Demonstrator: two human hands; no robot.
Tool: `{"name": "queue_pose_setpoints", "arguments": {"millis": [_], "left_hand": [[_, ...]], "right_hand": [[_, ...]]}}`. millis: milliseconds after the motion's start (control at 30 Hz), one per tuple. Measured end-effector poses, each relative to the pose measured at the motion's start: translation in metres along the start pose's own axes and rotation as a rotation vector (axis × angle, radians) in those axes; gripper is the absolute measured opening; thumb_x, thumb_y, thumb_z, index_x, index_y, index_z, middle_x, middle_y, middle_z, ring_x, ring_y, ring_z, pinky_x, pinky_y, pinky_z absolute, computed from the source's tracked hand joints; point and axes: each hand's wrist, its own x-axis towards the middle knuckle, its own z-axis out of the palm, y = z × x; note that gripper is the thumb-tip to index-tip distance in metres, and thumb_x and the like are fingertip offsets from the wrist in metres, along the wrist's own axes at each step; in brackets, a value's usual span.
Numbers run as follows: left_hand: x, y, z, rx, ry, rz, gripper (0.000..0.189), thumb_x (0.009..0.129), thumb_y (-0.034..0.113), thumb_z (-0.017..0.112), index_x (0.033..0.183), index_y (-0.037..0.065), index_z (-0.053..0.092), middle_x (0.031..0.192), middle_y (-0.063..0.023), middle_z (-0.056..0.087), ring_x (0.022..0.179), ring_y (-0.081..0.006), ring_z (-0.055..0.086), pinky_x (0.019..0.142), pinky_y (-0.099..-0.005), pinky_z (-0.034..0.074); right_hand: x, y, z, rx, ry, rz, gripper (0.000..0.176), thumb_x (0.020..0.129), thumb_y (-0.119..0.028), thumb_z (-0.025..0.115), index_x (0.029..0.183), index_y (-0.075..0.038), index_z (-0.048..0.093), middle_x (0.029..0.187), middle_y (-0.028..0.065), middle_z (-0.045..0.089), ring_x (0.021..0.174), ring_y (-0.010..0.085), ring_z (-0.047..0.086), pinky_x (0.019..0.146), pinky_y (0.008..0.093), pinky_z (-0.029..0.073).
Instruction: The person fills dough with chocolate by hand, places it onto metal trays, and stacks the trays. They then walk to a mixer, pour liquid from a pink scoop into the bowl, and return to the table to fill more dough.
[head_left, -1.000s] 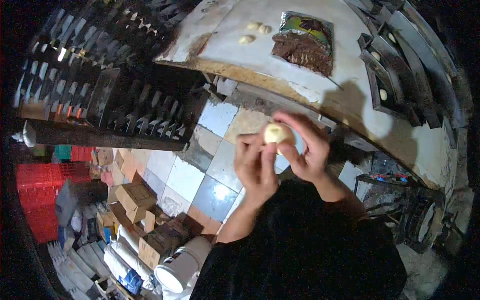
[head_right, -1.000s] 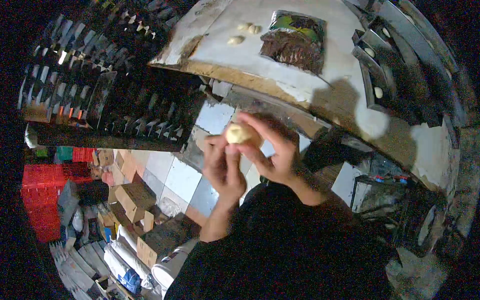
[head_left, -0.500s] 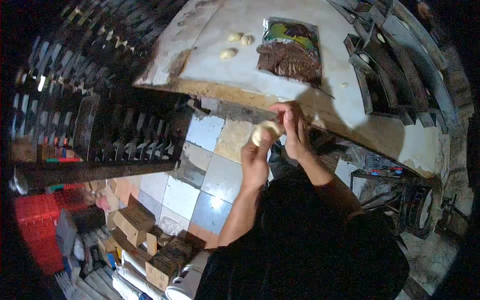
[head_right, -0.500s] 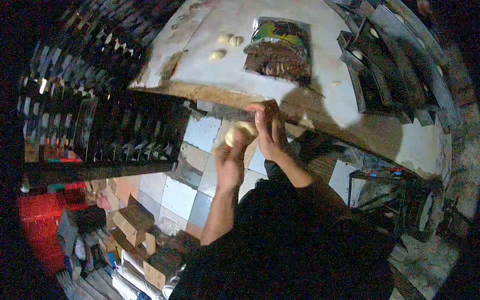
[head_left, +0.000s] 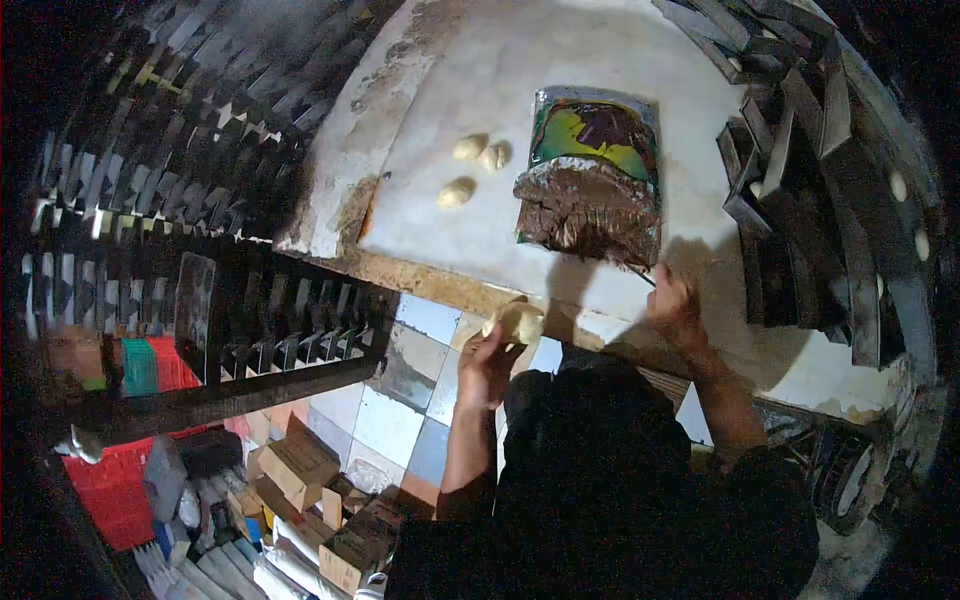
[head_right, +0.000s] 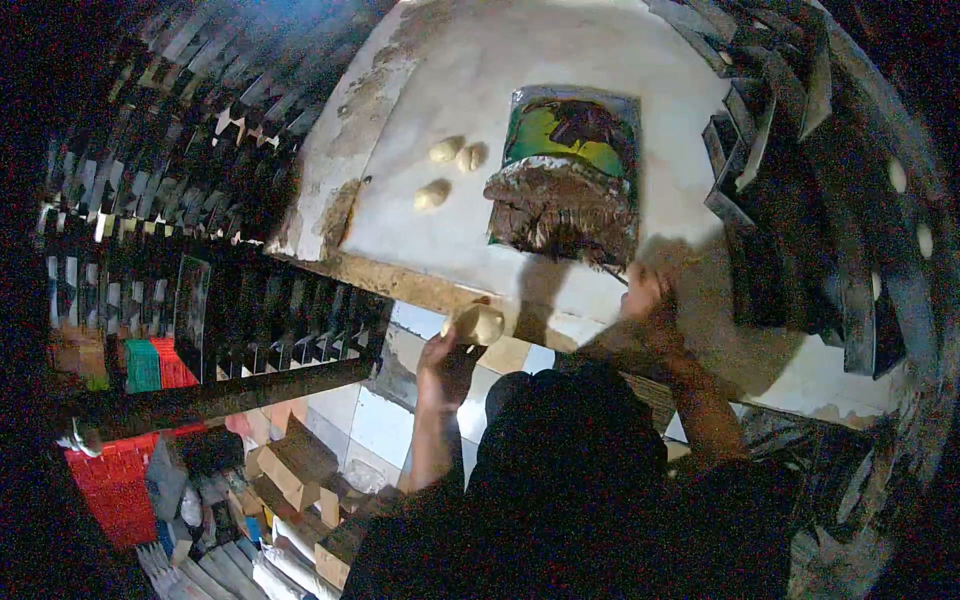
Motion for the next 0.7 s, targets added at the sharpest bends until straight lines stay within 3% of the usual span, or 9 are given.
{"name": "queue_pose_setpoints", "arguments": {"millis": [100, 200, 267, 333, 400, 433, 533, 633, 700], "left_hand": [[0.008, 0.012, 0.01, 0.044, 0.042, 0.115, 0.039, 0.094, 0.016, 0.054, 0.13, 0.001, 0.052, 0.127, -0.0144, 0.057, 0.113, -0.0257, 0.057, 0.1, -0.043, 0.043], [0.022, 0.018, 0.019, 0.072, 0.039, 0.189, 0.047, 0.094, 0.016, 0.054, 0.135, -0.003, 0.044, 0.133, -0.0178, 0.052, 0.122, -0.0279, 0.05, 0.104, -0.0421, 0.04], [0.031, 0.017, 0.022, 0.059, 0.022, 0.203, 0.048, 0.094, 0.017, 0.054, 0.136, -0.004, 0.042, 0.133, -0.0185, 0.051, 0.123, -0.0281, 0.05, 0.106, -0.0421, 0.039], [0.039, 0.019, 0.029, 0.064, 0.024, 0.199, 0.048, 0.095, 0.018, 0.054, 0.136, -0.004, 0.042, 0.133, -0.0188, 0.051, 0.124, -0.0285, 0.049, 0.106, -0.0424, 0.038], [0.048, 0.021, 0.042, 0.084, 0.052, 0.175, 0.047, 0.095, 0.018, 0.054, 0.135, -0.004, 0.043, 0.134, -0.0189, 0.051, 0.124, -0.029, 0.049, 0.106, -0.0431, 0.039], [0.053, 0.021, 0.043, 0.09, 0.065, 0.17, 0.047, 0.094, 0.018, 0.054, 0.134, -0.005, 0.044, 0.134, -0.0192, 0.05, 0.123, -0.0298, 0.05, 0.105, -0.044, 0.04], [0.066, 0.015, 0.05, 0.059, 0.117, 0.166, 0.044, 0.094, 0.018, 0.055, 0.131, -0.005, 0.047, 0.132, -0.0189, 0.052, 0.121, -0.03, 0.052, 0.104, -0.0444, 0.04], [0.089, -0.009, 0.042, -0.043, 0.176, 0.059, 0.042, 0.094, 0.018, 0.057, 0.127, -0.005, 0.049, 0.127, -0.0168, 0.055, 0.119, -0.0298, 0.053, 0.103, -0.0446, 0.042], [0.101, -0.028, 0.047, -0.119, 0.147, -0.115, 0.04, 0.096, 0.025, 0.053, 0.125, -0.001, 0.05, 0.121, -0.0134, 0.057, 0.11, -0.0266, 0.057, 0.098, -0.0397, 0.045]], "right_hand": [[0.013, 0.006, 0.048, 0.139, -0.321, -0.095, 0.039, 0.082, -0.009, 0.053, 0.12, 0.0, 0.052, 0.092, 0.0224, 0.061, 0.084, 0.0407, 0.06, 0.071, 0.0469, 0.05], [0.038, -0.03, -0.022, 0.075, -0.242, -0.189, 0.039, 0.081, -0.014, 0.058, 0.119, -0.007, 0.055, 0.113, 0.0168, 0.062, 0.091, 0.0324, 0.063, 0.073, 0.0416, 0.052], [0.063, -0.035, -0.011, 0.669, -0.264, -0.097, 0.042, 0.081, -0.008, 0.056, 0.122, -0.006, 0.054, 0.105, 0.0198, 0.06, 0.084, 0.0356, 0.063, 0.068, 0.0431, 0.052], [0.075, -0.033, 0.009, 0.705, -0.207, -0.144, 0.043, 0.081, -0.005, 0.055, 0.124, -0.006, 0.054, 0.104, 0.021, 0.059, 0.08, 0.0371, 0.063, 0.065, 0.0437, 0.052], [0.077, -0.033, 0.028, 0.178, -0.085, -0.33, 0.044, 0.08, -0.005, 0.056, 0.124, -0.007, 0.055, 0.109, 0.0205, 0.058, 0.079, 0.0369, 0.064, 0.065, 0.0434, 0.052], [0.076, -0.028, 0.031, 0.136, 0.022, -0.388, 0.046, 0.077, -0.006, 0.056, 0.123, -0.007, 0.057, 0.091, 0.0124, 0.063, 0.059, 0.0228, 0.055, 0.055, 0.0361, 0.047], [0.102, 0.004, 0.016, 0.509, -0.561, -0.539, 0.028, 0.085, -0.007, 0.056, 0.112, -0.001, 0.062, 0.094, 0.0176, 0.065, 0.076, 0.0304, 0.066, 0.066, 0.0418, 0.051], [0.092, 0.019, 0.005, 1.056, -0.645, -0.372, 0.023, 0.09, -0.011, 0.056, 0.109, -0.002, 0.064, 0.09, 0.0168, 0.068, 0.077, 0.0213, 0.067, 0.067, 0.0387, 0.051], [0.072, 0.02, 0.012, 1.219, -0.525, -0.356, 0.023, 0.093, -0.012, 0.054, 0.112, -0.002, 0.063, 0.09, 0.0156, 0.067, 0.074, 0.0181, 0.065, 0.066, 0.0359, 0.051]]}}
